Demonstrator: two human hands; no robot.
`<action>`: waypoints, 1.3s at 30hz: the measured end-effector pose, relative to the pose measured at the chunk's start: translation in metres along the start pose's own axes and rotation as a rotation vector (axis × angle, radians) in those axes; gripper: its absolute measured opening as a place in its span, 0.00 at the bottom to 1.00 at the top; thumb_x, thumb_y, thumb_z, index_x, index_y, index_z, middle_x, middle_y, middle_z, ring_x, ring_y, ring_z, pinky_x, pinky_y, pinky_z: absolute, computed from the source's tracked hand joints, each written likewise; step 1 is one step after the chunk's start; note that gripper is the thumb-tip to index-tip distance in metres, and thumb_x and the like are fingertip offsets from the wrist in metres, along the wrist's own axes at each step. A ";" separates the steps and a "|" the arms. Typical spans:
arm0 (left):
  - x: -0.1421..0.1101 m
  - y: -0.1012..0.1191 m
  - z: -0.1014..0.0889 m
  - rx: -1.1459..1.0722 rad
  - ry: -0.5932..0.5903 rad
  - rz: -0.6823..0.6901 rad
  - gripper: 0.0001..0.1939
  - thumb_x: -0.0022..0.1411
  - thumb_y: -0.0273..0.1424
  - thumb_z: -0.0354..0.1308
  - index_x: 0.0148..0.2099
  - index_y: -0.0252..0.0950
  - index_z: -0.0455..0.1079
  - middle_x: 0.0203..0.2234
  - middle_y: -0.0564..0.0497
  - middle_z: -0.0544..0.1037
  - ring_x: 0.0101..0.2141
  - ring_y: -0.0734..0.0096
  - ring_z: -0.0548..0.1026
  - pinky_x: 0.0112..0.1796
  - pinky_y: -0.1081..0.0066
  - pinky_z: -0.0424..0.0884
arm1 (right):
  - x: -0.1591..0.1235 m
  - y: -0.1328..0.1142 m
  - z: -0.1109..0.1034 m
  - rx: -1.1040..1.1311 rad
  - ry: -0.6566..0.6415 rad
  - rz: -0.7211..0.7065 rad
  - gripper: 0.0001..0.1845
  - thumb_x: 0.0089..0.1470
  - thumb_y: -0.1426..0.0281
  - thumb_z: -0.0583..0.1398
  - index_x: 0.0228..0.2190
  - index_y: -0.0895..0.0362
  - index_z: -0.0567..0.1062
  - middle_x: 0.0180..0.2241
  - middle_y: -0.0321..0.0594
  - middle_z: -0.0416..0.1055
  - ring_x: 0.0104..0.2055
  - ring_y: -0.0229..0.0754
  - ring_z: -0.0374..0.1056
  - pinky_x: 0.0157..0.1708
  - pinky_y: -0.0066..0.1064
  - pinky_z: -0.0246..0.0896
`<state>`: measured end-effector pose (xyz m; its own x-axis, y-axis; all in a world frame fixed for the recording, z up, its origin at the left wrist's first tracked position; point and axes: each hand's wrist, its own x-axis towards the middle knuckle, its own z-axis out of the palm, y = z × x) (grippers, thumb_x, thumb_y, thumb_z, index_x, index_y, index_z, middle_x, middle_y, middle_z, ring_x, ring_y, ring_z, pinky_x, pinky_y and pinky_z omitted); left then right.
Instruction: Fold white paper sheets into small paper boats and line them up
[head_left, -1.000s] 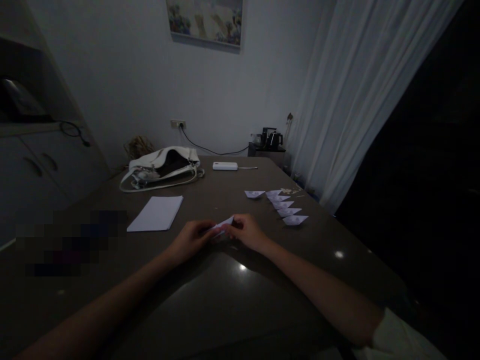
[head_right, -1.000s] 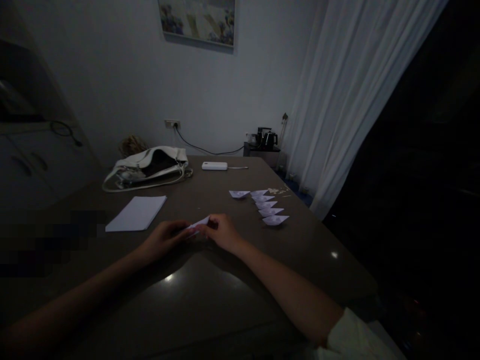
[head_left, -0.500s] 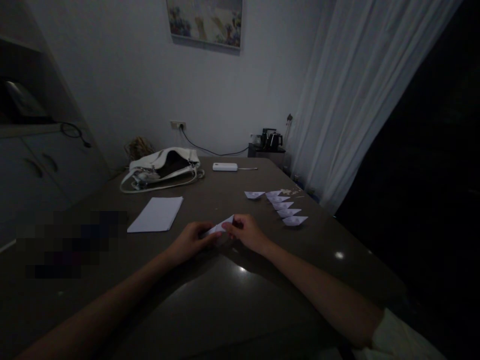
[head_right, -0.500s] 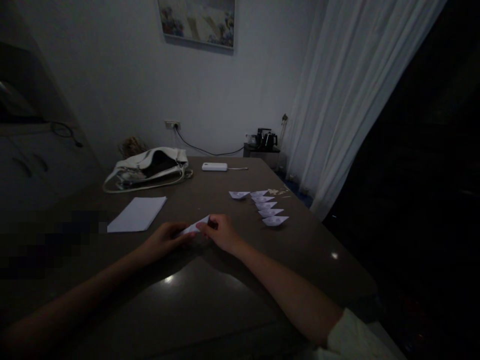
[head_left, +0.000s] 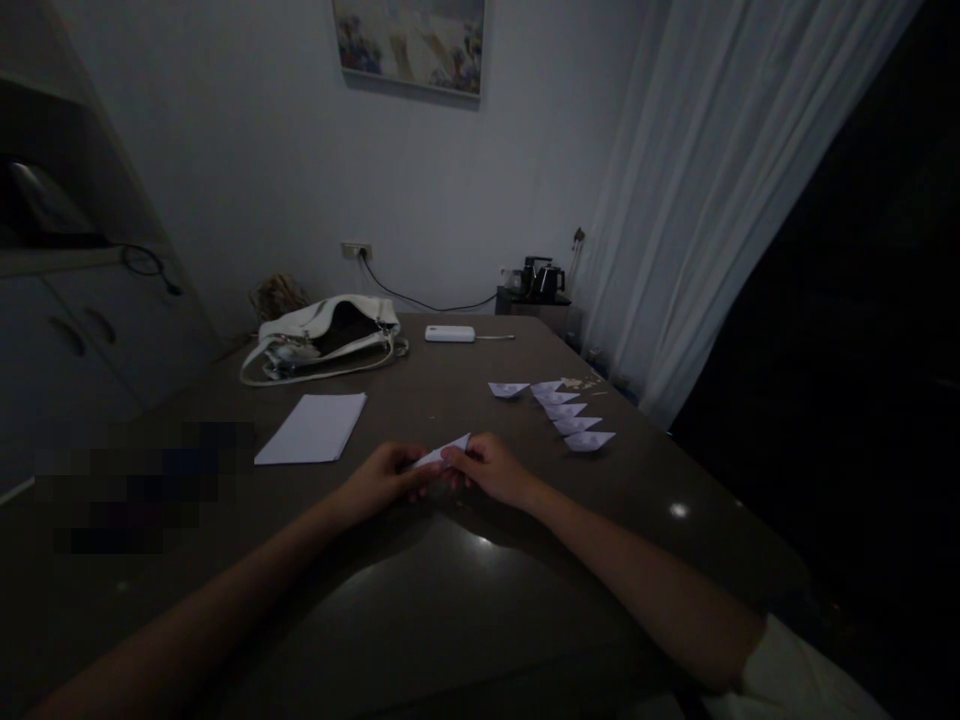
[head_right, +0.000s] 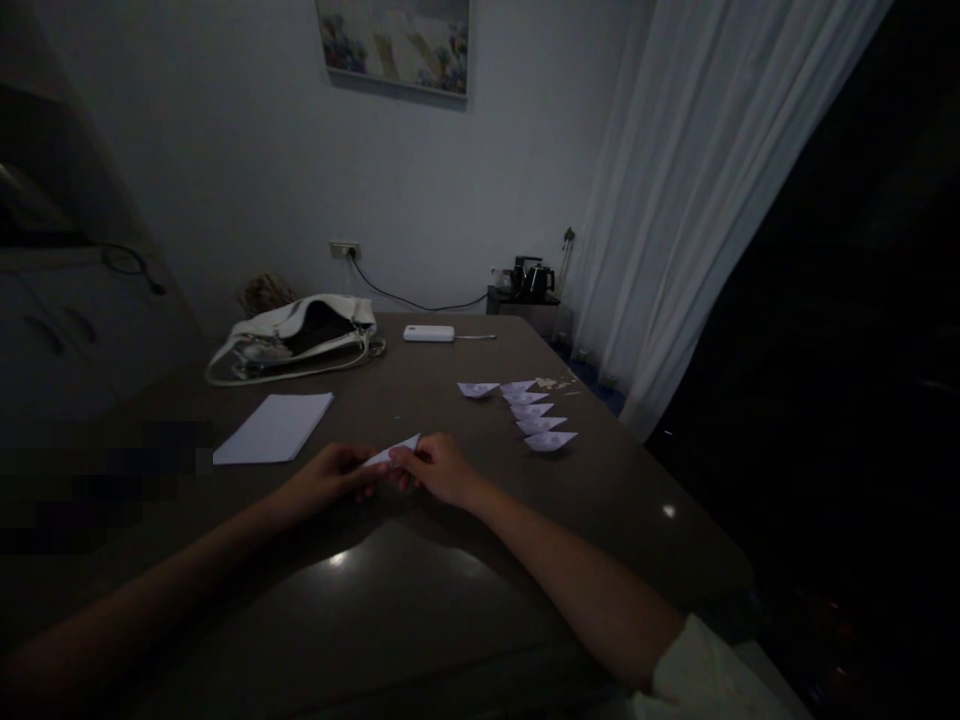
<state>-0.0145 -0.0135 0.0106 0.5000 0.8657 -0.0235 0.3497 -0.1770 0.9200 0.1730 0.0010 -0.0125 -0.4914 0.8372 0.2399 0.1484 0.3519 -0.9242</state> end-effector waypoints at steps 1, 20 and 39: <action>0.001 -0.001 0.000 -0.010 0.011 -0.016 0.24 0.50 0.51 0.57 0.29 0.31 0.68 0.18 0.55 0.69 0.20 0.75 0.66 0.22 0.76 0.61 | 0.001 0.001 0.000 -0.003 0.007 -0.002 0.26 0.53 0.51 0.55 0.22 0.61 0.74 0.18 0.37 0.69 0.18 0.32 0.61 0.19 0.23 0.55; 0.005 -0.008 -0.006 -0.017 0.030 -0.040 0.25 0.52 0.51 0.56 0.29 0.31 0.68 0.18 0.54 0.70 0.19 0.76 0.66 0.21 0.77 0.60 | 0.004 0.008 -0.003 -0.097 0.122 0.040 0.26 0.52 0.53 0.56 0.20 0.63 0.74 0.16 0.38 0.68 0.17 0.31 0.59 0.18 0.22 0.51; -0.001 -0.007 -0.004 0.021 -0.051 0.036 0.20 0.53 0.46 0.57 0.34 0.31 0.72 0.22 0.53 0.72 0.23 0.74 0.67 0.24 0.77 0.62 | -0.002 -0.003 -0.003 -0.069 -0.044 0.040 0.17 0.51 0.60 0.60 0.25 0.63 0.75 0.20 0.37 0.69 0.21 0.32 0.62 0.21 0.22 0.54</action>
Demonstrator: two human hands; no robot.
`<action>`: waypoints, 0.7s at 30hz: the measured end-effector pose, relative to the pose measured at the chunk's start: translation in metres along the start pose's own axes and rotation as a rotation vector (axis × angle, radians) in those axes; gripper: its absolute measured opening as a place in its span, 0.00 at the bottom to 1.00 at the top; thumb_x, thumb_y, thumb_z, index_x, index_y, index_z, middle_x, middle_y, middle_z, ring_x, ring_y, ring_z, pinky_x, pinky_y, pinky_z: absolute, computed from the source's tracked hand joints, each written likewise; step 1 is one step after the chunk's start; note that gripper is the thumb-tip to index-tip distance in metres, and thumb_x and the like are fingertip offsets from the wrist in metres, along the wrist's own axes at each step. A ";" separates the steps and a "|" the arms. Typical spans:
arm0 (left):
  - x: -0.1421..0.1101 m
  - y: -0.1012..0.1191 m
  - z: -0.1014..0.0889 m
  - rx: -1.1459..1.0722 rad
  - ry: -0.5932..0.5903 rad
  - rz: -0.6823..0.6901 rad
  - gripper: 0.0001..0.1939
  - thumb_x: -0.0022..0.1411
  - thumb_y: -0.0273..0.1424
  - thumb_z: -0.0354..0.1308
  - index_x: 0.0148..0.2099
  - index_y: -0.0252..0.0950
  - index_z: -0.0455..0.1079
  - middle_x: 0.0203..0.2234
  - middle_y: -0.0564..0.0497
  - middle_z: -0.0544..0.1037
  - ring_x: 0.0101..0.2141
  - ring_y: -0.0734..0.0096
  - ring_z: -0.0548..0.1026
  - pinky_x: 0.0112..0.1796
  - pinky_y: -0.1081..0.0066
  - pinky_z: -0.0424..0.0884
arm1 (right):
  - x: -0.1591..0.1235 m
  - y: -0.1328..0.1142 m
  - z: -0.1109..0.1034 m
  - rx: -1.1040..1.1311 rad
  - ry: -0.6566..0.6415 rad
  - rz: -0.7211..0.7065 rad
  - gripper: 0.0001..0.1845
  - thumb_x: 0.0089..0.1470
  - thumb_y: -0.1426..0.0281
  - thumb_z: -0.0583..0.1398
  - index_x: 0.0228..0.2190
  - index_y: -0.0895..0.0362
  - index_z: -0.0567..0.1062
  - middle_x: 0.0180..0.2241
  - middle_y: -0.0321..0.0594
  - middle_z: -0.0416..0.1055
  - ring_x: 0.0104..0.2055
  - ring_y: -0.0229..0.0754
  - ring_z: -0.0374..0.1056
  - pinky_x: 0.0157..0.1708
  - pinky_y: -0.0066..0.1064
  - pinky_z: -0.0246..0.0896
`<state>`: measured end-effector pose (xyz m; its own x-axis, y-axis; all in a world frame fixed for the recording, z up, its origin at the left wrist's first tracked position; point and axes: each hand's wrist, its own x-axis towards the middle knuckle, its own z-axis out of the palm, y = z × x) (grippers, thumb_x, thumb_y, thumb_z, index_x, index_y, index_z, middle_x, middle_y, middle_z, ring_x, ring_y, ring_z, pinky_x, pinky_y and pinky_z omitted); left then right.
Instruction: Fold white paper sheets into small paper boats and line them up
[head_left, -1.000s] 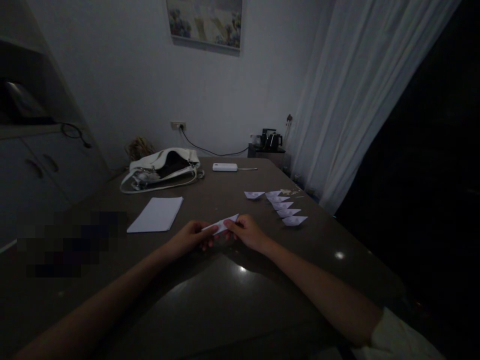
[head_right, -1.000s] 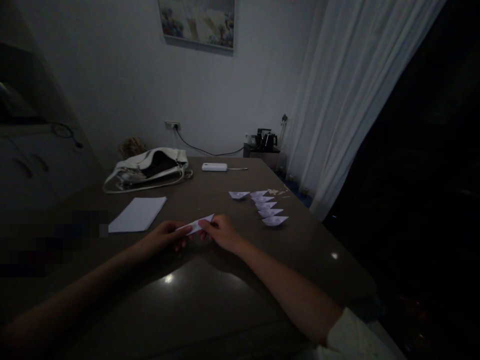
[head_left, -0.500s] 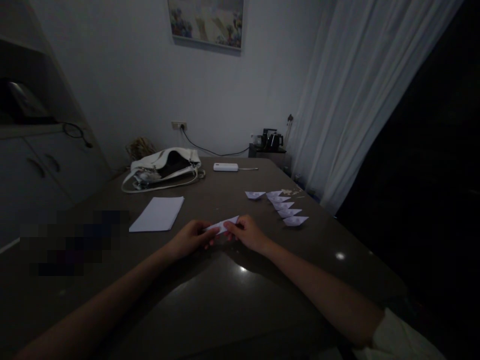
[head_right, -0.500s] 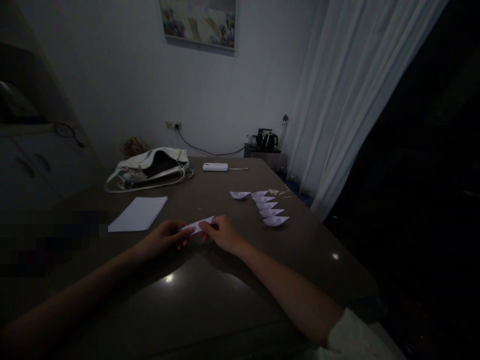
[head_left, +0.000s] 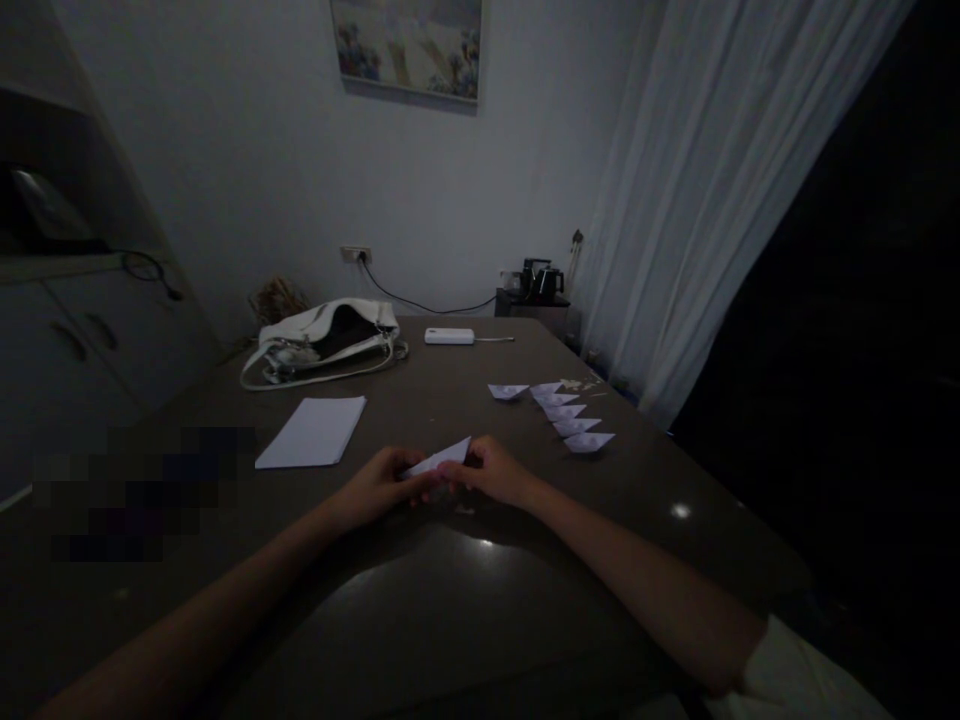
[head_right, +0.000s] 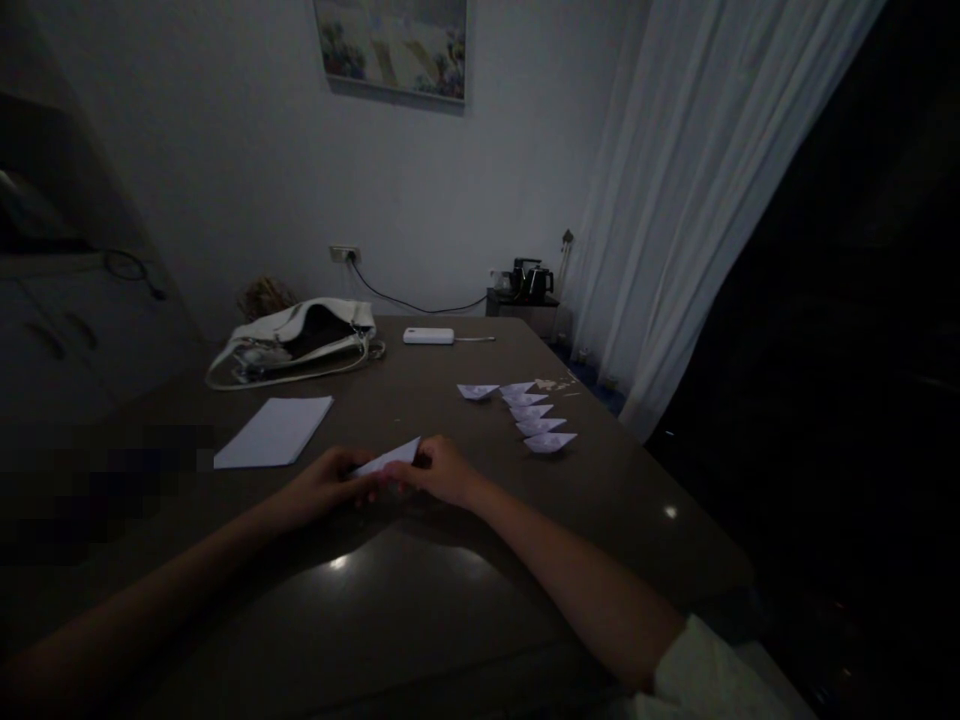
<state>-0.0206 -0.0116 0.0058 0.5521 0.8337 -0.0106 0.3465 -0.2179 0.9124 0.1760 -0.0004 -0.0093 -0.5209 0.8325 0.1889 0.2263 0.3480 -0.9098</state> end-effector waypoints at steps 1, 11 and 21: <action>-0.001 0.000 -0.001 -0.003 -0.007 0.003 0.20 0.54 0.45 0.58 0.34 0.31 0.72 0.22 0.54 0.72 0.23 0.75 0.67 0.24 0.77 0.62 | 0.000 -0.001 0.000 0.022 -0.024 -0.006 0.17 0.52 0.60 0.59 0.26 0.63 0.75 0.20 0.37 0.69 0.22 0.32 0.62 0.22 0.22 0.55; -0.002 0.005 0.004 -0.045 -0.068 0.005 0.20 0.54 0.45 0.58 0.36 0.30 0.72 0.21 0.54 0.71 0.22 0.75 0.67 0.24 0.78 0.63 | -0.003 -0.003 0.000 -0.028 -0.003 -0.027 0.14 0.50 0.63 0.60 0.23 0.63 0.74 0.19 0.37 0.69 0.22 0.33 0.62 0.22 0.22 0.56; -0.001 0.006 0.001 -0.005 -0.001 -0.004 0.20 0.52 0.45 0.59 0.31 0.30 0.72 0.19 0.54 0.71 0.21 0.74 0.68 0.23 0.76 0.63 | 0.000 -0.006 -0.010 -0.114 0.005 -0.105 0.23 0.55 0.58 0.55 0.22 0.62 0.75 0.18 0.38 0.70 0.21 0.33 0.64 0.23 0.23 0.57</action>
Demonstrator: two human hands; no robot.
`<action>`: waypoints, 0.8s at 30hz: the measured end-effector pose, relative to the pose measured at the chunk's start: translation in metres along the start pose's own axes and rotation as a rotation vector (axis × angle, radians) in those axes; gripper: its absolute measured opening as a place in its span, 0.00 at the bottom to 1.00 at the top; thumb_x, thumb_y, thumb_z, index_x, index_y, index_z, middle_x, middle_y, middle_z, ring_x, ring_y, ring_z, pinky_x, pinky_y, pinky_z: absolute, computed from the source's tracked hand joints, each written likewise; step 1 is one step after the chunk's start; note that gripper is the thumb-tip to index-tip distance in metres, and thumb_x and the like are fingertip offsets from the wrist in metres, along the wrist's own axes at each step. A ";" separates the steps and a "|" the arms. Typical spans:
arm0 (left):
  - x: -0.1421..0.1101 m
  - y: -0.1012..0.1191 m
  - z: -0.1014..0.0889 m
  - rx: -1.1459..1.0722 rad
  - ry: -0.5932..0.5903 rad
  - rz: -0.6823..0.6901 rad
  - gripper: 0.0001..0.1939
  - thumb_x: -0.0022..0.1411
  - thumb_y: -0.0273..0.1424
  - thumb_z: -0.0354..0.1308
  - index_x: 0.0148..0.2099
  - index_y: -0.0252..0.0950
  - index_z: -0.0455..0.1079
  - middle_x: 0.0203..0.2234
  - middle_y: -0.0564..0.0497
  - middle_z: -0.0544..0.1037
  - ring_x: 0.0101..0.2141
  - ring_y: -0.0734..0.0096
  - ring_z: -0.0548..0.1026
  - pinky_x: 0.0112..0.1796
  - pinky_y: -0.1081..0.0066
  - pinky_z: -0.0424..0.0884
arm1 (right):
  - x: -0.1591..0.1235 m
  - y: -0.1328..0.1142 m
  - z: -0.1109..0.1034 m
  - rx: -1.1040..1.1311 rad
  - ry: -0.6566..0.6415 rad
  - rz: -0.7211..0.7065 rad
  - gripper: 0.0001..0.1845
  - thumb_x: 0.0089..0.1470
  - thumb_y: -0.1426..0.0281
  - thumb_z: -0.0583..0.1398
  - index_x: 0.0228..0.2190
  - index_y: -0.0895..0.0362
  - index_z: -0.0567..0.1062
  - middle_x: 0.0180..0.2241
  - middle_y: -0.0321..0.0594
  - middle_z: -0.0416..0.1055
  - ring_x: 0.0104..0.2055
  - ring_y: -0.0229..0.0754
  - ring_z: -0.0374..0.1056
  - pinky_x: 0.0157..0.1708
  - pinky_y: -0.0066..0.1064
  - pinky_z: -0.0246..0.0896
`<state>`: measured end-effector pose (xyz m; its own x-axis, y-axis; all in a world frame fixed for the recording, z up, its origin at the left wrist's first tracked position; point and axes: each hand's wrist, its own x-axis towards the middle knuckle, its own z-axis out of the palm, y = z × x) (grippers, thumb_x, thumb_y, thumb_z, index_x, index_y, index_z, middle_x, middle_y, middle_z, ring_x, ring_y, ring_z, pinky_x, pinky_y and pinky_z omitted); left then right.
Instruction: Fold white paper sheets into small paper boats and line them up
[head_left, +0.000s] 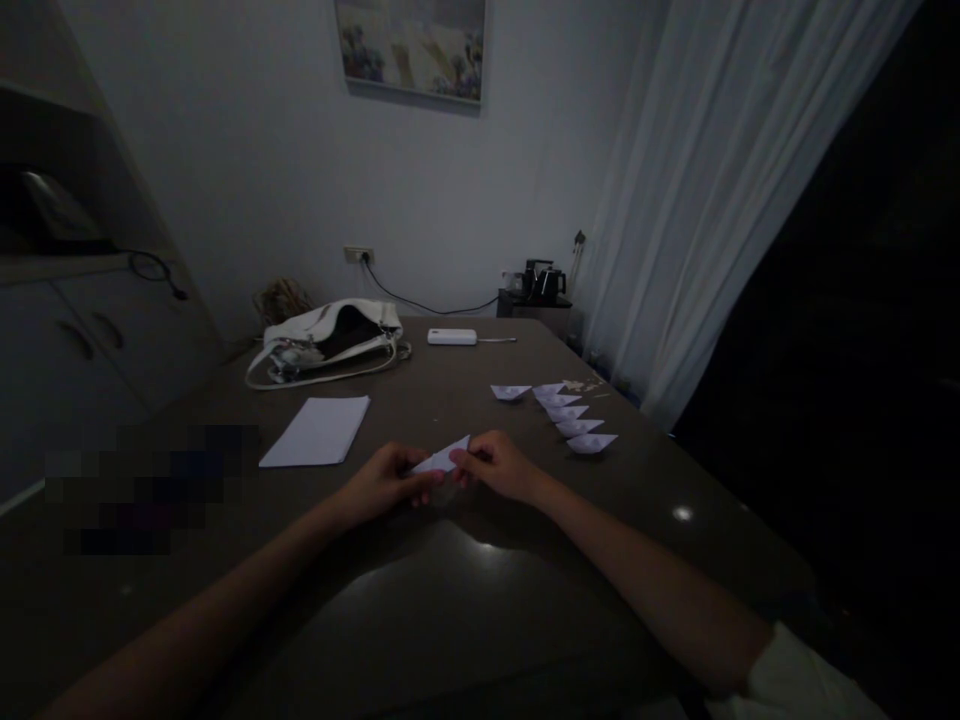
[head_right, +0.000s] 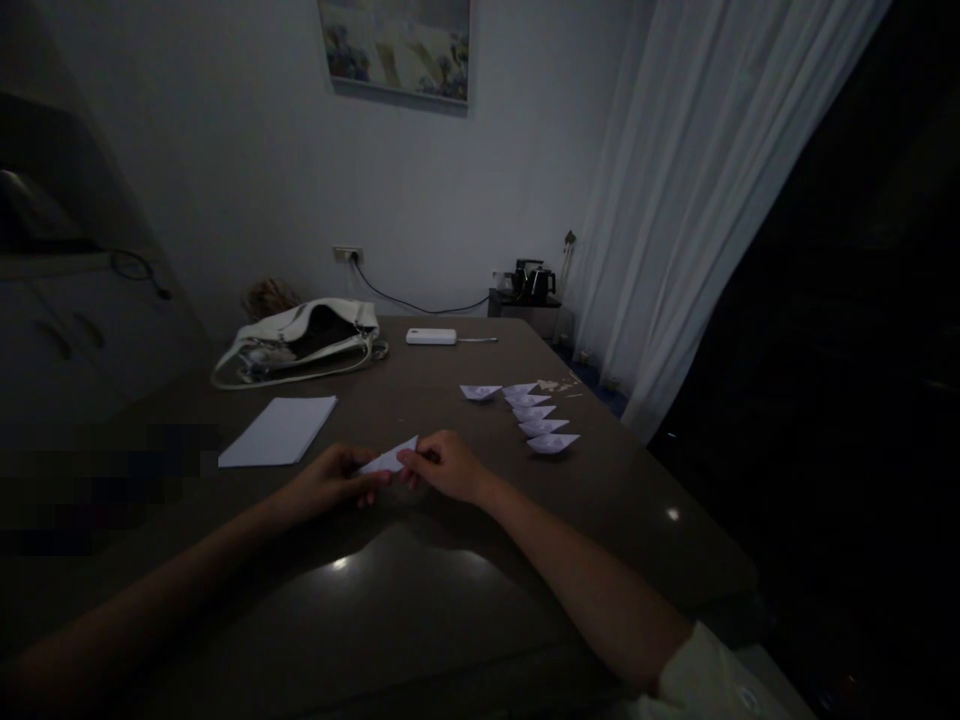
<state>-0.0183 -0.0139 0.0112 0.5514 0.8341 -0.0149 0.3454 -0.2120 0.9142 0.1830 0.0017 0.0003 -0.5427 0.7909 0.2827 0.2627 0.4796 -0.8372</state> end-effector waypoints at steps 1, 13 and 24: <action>0.000 0.001 0.001 -0.010 -0.017 -0.003 0.20 0.52 0.45 0.59 0.32 0.30 0.72 0.19 0.54 0.71 0.21 0.74 0.68 0.24 0.76 0.64 | 0.000 0.000 0.000 -0.001 -0.007 0.004 0.22 0.55 0.58 0.55 0.21 0.62 0.74 0.18 0.37 0.69 0.20 0.33 0.64 0.23 0.23 0.57; -0.007 0.005 0.002 -0.035 -0.156 0.042 0.16 0.54 0.42 0.60 0.31 0.31 0.72 0.21 0.52 0.73 0.24 0.73 0.70 0.27 0.75 0.66 | -0.003 0.007 0.011 0.129 -0.095 0.070 0.34 0.53 0.45 0.48 0.16 0.61 0.68 0.14 0.36 0.64 0.15 0.32 0.60 0.17 0.23 0.53; 0.001 -0.004 0.001 -0.028 0.001 0.045 0.25 0.55 0.51 0.53 0.26 0.32 0.67 0.16 0.55 0.68 0.19 0.77 0.65 0.22 0.77 0.61 | -0.002 0.002 0.005 0.228 -0.014 0.027 0.29 0.51 0.48 0.54 0.19 0.62 0.71 0.16 0.35 0.66 0.16 0.30 0.60 0.18 0.21 0.53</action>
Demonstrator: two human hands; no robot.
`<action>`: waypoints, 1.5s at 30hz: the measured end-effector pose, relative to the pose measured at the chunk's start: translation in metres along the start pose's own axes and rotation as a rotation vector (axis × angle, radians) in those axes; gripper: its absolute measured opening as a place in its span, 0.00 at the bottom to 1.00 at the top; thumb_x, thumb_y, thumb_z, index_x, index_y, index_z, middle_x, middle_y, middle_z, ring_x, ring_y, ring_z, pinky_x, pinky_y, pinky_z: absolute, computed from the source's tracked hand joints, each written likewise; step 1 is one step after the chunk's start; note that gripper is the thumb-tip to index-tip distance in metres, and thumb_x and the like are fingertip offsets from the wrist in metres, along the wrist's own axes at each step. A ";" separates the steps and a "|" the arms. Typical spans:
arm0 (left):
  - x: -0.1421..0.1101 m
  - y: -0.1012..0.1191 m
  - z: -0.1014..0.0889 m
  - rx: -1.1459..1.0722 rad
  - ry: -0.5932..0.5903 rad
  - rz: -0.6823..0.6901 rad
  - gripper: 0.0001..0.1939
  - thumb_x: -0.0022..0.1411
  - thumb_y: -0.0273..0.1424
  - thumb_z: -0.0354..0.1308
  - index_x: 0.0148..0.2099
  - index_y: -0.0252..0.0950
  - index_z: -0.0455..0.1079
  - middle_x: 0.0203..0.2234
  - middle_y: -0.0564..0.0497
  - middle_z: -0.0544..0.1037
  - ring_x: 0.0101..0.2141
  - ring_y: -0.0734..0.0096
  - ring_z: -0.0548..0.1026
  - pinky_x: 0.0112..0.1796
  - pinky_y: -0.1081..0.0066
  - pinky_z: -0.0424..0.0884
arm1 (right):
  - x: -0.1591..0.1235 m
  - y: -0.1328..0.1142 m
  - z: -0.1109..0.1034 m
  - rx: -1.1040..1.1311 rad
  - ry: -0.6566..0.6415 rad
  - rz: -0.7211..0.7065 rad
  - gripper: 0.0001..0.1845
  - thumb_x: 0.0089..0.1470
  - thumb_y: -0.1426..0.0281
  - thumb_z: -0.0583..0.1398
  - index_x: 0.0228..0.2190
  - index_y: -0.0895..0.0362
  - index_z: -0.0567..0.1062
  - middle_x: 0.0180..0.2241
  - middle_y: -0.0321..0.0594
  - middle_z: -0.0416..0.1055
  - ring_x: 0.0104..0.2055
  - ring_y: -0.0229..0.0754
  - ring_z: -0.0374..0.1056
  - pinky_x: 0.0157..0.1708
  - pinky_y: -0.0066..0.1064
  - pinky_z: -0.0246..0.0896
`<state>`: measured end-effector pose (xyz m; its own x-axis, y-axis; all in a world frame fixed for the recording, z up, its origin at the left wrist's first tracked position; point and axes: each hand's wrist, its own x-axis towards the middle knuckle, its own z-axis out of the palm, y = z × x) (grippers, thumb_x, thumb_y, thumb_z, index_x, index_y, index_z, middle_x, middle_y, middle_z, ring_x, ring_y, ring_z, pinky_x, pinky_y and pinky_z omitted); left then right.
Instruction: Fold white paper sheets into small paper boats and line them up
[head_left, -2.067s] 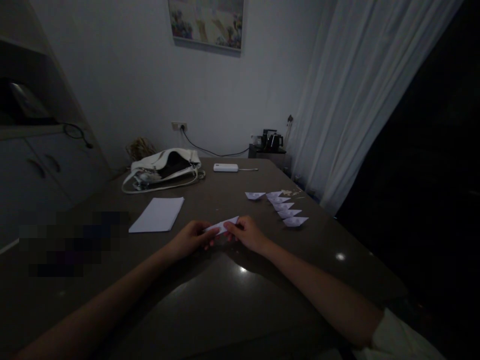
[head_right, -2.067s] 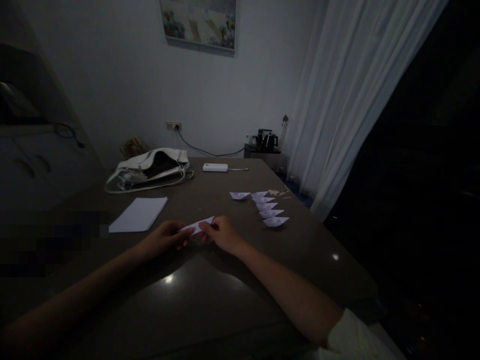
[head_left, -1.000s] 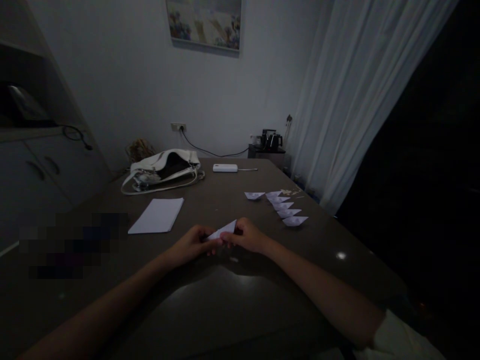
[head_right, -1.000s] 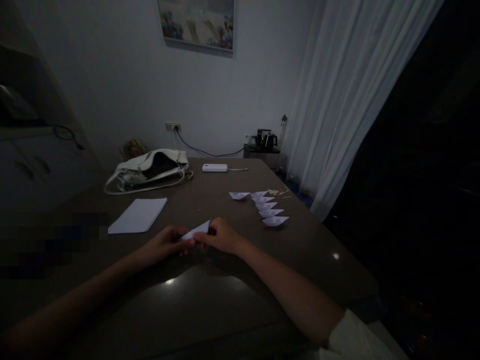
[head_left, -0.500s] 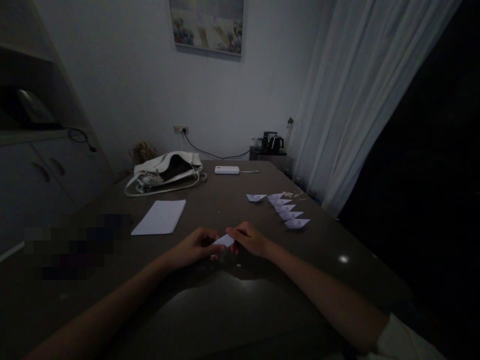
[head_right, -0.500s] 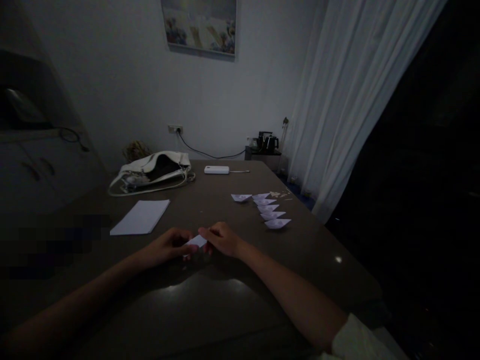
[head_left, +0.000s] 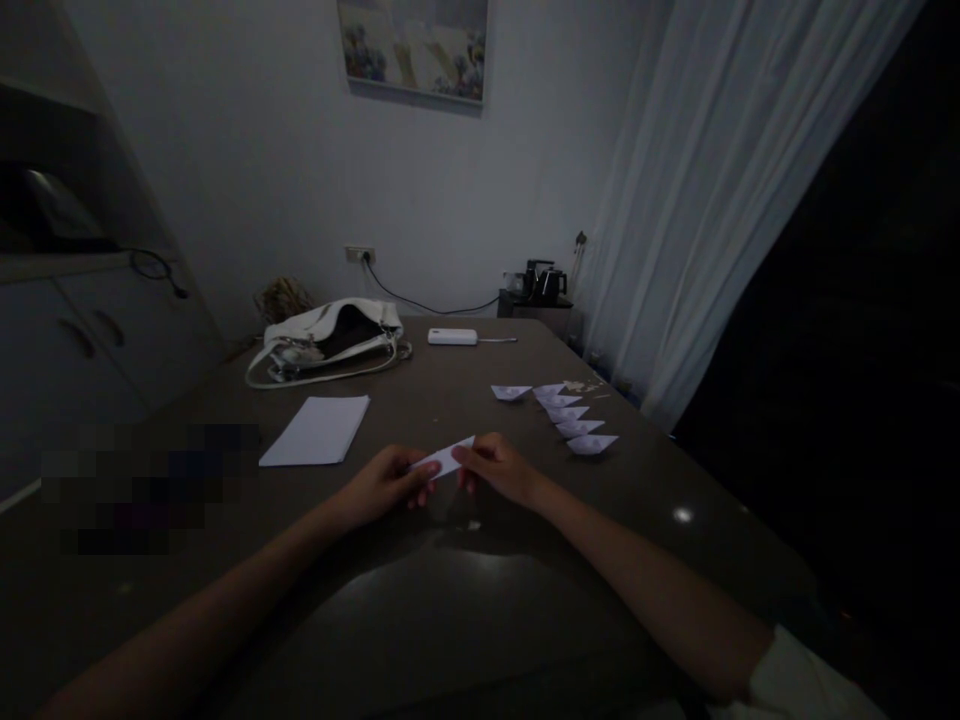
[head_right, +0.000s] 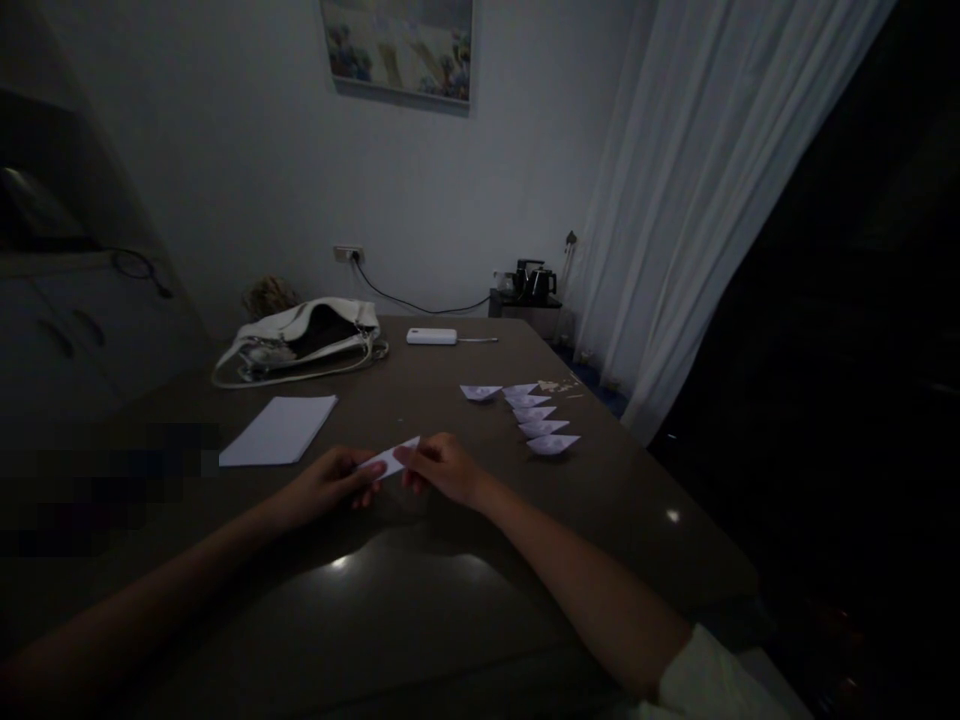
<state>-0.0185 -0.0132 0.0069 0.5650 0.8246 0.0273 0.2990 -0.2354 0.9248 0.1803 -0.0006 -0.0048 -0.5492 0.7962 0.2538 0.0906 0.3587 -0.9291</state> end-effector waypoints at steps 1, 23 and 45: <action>0.001 -0.001 -0.001 0.000 0.015 0.000 0.25 0.55 0.52 0.53 0.27 0.32 0.67 0.16 0.55 0.68 0.19 0.77 0.64 0.21 0.77 0.61 | -0.001 0.000 0.001 0.014 -0.050 -0.011 0.27 0.51 0.49 0.55 0.21 0.62 0.72 0.18 0.35 0.67 0.17 0.30 0.62 0.18 0.21 0.54; 0.004 -0.009 -0.004 0.017 -0.005 -0.016 0.28 0.56 0.54 0.49 0.26 0.32 0.67 0.16 0.54 0.67 0.19 0.76 0.64 0.21 0.76 0.60 | 0.000 0.005 0.006 0.052 -0.020 0.049 0.23 0.54 0.55 0.54 0.22 0.63 0.72 0.19 0.37 0.68 0.18 0.32 0.64 0.18 0.22 0.53; 0.005 -0.009 -0.003 0.076 0.088 0.034 0.23 0.56 0.50 0.51 0.29 0.32 0.67 0.20 0.53 0.70 0.23 0.72 0.68 0.25 0.74 0.63 | 0.003 0.005 0.005 0.044 0.046 0.052 0.19 0.50 0.59 0.58 0.19 0.62 0.72 0.16 0.35 0.66 0.16 0.31 0.61 0.16 0.22 0.52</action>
<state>-0.0203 -0.0060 0.0000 0.5074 0.8565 0.0945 0.3403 -0.2999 0.8912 0.1752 0.0009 -0.0098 -0.5062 0.8348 0.2164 0.0810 0.2958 -0.9518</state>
